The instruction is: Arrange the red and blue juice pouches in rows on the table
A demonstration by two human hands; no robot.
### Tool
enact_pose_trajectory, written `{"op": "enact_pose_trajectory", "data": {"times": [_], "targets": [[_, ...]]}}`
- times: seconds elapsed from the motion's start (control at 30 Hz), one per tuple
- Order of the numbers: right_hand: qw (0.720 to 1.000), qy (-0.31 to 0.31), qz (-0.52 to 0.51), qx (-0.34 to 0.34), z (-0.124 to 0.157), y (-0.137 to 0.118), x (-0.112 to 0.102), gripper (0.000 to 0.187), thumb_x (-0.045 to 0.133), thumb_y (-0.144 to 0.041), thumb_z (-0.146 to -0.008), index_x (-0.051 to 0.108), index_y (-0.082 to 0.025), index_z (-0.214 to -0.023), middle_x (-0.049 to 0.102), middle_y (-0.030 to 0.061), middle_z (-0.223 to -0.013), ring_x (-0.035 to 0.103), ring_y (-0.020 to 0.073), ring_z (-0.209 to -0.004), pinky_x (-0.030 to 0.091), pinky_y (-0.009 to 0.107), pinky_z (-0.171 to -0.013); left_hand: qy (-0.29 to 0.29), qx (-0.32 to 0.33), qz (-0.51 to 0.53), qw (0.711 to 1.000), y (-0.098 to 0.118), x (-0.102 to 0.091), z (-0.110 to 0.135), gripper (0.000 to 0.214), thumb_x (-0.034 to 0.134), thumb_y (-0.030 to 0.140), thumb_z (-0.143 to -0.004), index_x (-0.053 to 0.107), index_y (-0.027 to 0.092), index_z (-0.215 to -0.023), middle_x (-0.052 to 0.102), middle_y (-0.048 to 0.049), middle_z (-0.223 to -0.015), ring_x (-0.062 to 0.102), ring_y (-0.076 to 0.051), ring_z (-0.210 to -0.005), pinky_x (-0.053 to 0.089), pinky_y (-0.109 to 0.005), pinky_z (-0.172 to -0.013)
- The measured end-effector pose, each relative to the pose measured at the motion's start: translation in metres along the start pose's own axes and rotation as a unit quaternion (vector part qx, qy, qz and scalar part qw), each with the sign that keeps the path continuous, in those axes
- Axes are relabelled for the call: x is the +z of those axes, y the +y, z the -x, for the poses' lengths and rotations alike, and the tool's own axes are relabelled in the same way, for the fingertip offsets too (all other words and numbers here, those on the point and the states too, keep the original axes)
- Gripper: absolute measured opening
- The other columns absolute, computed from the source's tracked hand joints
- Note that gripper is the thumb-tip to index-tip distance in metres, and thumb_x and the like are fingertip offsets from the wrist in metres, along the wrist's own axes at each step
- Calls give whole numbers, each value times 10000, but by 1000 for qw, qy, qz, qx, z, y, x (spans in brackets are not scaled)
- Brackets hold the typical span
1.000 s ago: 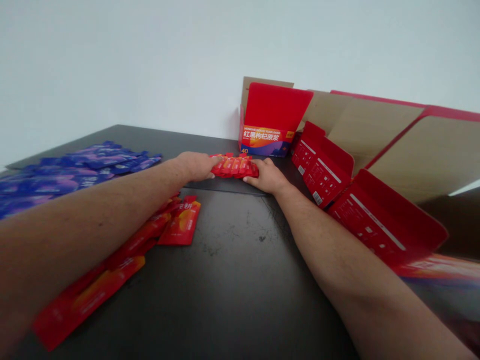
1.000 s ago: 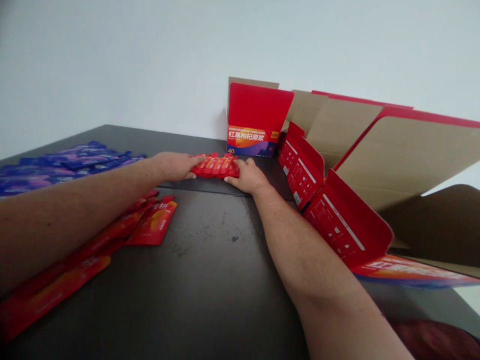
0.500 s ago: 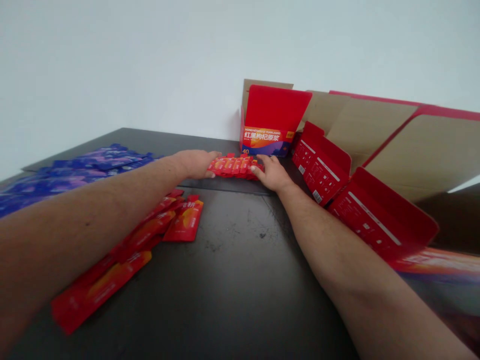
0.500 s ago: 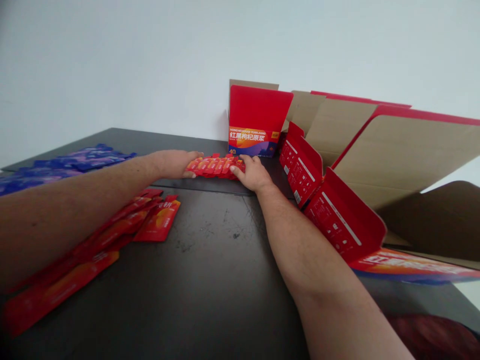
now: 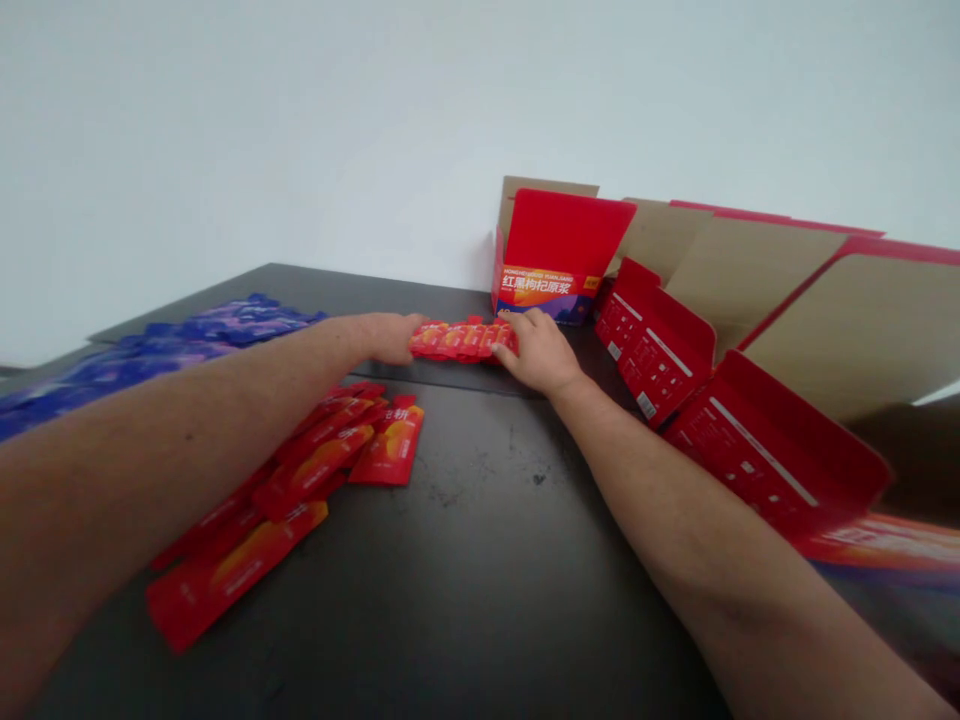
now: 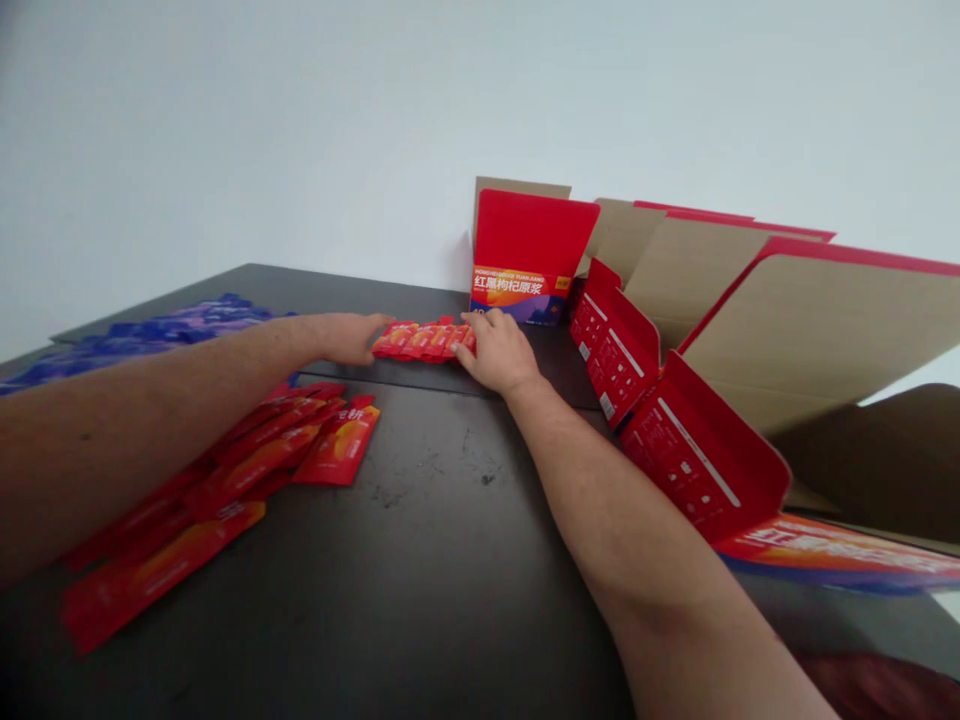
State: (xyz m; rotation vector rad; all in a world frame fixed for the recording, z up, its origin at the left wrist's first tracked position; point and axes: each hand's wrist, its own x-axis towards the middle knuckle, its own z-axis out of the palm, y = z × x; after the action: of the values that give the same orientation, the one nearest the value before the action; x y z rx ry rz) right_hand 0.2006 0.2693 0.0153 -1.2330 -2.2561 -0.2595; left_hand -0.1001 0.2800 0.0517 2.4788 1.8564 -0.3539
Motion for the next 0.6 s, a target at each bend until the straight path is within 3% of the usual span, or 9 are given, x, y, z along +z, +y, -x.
{"op": "enact_pose_trajectory", "data": {"times": [0.13,0.37,0.6], "targets": [[1000,-15,12,-3,-1,-8,5,599,691,-429,-999,661,-141,-1523,670,198,-1354,606,377,-1272,497,506,-1182,-17,-17,-6,1000,8,2,-3,1111,769,572,-785,308,330,-1767,725,-131,-1497,719,-356,-1318,548,-402,-1104],[1000,-17,5,0,2,2,6,599,660,-418,-1011,651,-113,-1526,676,204,-1363,594,376,-1306,475,515,-1206,-12,9,-4,1000,13,-3,-5,961,760,493,-829,421,354,-1717,735,-102,-1477,706,-357,-1333,555,-413,-1115],[1000,-25,0,-6,1,-3,7,580,662,-433,-1008,655,-163,-1521,674,190,-1390,590,378,-1328,488,527,-1194,6,54,19,998,11,-3,-5,862,724,490,-883,454,386,-1696,716,-62,-1500,699,-330,-1349,549,-381,-1135]]}}
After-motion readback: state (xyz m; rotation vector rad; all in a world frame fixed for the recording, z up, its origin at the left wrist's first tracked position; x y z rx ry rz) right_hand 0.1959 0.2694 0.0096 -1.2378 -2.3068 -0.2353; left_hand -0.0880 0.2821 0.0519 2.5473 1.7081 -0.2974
